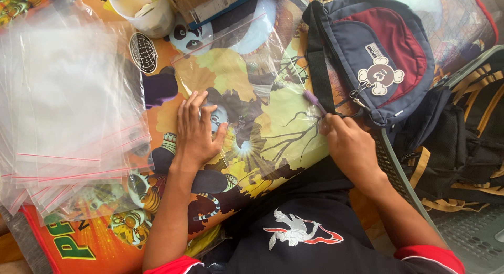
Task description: The person smooths a clear plastic bag over a colorful mat using a purple pen. They then pick up a small dark blue bag with a bear design, place it inside the plastic bag, and seal it.
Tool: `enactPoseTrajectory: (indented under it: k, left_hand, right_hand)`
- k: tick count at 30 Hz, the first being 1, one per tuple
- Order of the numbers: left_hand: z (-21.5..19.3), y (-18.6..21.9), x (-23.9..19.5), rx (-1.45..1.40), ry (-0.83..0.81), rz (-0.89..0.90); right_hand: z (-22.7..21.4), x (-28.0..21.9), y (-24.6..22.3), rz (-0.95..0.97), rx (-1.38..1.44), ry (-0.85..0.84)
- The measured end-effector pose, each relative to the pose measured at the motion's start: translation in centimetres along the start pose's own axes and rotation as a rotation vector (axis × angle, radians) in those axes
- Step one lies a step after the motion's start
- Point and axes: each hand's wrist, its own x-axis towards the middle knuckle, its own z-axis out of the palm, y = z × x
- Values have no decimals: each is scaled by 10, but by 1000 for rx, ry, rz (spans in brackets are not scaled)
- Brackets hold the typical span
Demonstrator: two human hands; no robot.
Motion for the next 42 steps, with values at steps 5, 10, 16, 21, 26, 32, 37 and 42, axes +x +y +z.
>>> enactPoseTrajectory:
  k: [5,10,16,21,26,32,37,42]
  left_hand:
    - [-5,5,2,-26,-41,-20]
    - [-3,5,-2,-9,-49,-19]
    - [-5,7,-2,-13,-72,-32]
    - [-6,7,-2,-34,-81,-40]
    - [-4,5,-4,-34,-63,-35]
    - [2,2,-4,-48,-14,-27]
    - [4,0,-6,-47,1,-30]
    - [5,-1,-6,-47,9,-33]
  right_hand:
    - [15,-36,-16,-138,-42,-15]
    - [-11,-49,-5,-3,102,-28]
    - [-6,-79,-18,44,99,18]
    - [-11,-87,4,80,200,40]
    - [7,-105,-15,12,186,-5]
    - [2,-75,1,-51,40,85]
    - [18,-81,-28,-203,55,40]
    - [18,-67,-37,-367,236,-120]
